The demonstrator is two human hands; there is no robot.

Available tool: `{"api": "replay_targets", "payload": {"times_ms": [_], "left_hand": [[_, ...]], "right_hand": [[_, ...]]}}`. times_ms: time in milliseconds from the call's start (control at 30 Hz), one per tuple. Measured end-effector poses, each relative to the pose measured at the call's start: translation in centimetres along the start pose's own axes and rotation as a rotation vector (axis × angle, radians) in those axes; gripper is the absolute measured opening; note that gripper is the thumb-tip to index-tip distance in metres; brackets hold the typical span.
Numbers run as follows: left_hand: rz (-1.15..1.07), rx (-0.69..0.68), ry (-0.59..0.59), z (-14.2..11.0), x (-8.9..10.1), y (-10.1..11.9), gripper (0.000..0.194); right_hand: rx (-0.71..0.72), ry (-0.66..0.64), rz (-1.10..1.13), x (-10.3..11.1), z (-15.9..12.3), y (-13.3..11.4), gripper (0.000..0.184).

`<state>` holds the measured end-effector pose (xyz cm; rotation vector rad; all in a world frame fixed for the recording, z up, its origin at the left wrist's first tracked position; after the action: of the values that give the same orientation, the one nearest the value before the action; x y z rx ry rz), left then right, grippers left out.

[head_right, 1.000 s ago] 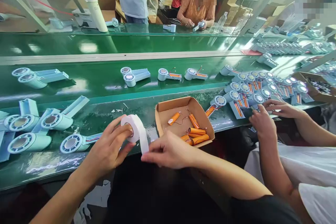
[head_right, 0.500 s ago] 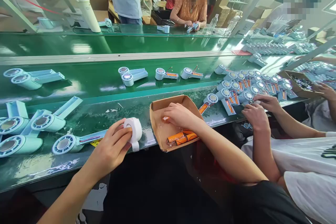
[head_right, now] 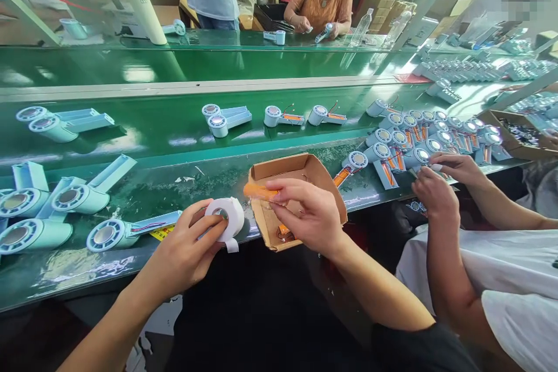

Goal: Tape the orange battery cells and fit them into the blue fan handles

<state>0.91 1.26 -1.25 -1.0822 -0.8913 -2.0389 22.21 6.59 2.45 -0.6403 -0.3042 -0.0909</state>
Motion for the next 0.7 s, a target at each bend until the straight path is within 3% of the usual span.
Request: {"api": "replay_targets", "payload": {"times_ms": [100, 200, 400, 500, 567, 600, 667, 700], "left_hand": [[-0.038, 0.008, -0.005, 0.0, 0.4, 0.3, 0.038], [-0.097, -0.007, -0.02, 0.2, 0.9, 1.1, 0.036], [-0.14, -0.046, 0.012, 0.6, 1.7, 2.1, 0.036], [-0.118, -0.03, 0.032, 0.5, 1.5, 1.9, 0.04], [-0.097, -0.03, 0.066, 0.3, 1.5, 1.7, 0.043], [-0.08, -0.034, 0.09, 0.2, 1.6, 1.6, 0.045], [-0.031, -0.054, 0.134, 0.2, 2.0, 1.4, 0.046], [0.0, -0.071, 0.15, 0.2, 2.2, 1.4, 0.045]], "right_hand": [[0.316, -0.09, -0.194, -0.3, -0.2, -2.1, 0.027], [0.513, -0.173, -0.226, -0.9, -0.7, -3.3, 0.032], [0.618, -0.325, -0.337, -2.0, -1.6, -4.5, 0.026], [0.674, -0.302, -0.274, -2.8, -3.3, -4.7, 0.032], [0.599, -0.18, -0.194, -2.5, -4.2, -4.1, 0.047], [0.489, -0.091, -0.151, -2.0, -4.4, -3.4, 0.055], [0.151, 0.039, -0.01, -1.2, -4.6, -0.8, 0.063], [-0.038, 0.039, 0.106, -1.4, -4.6, 0.6, 0.064]]}}
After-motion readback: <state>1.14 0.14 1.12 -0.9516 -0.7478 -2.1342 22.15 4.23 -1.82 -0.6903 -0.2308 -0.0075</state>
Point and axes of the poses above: each hand's wrist, its own z-axis towards the middle knuckle, its own x-axis out of the back of the hand, y = z × x, the point moved 8 cm from there along z, towards the middle knuckle, and after that the axes turned 14 degrees about x, right-handed, at the moved point
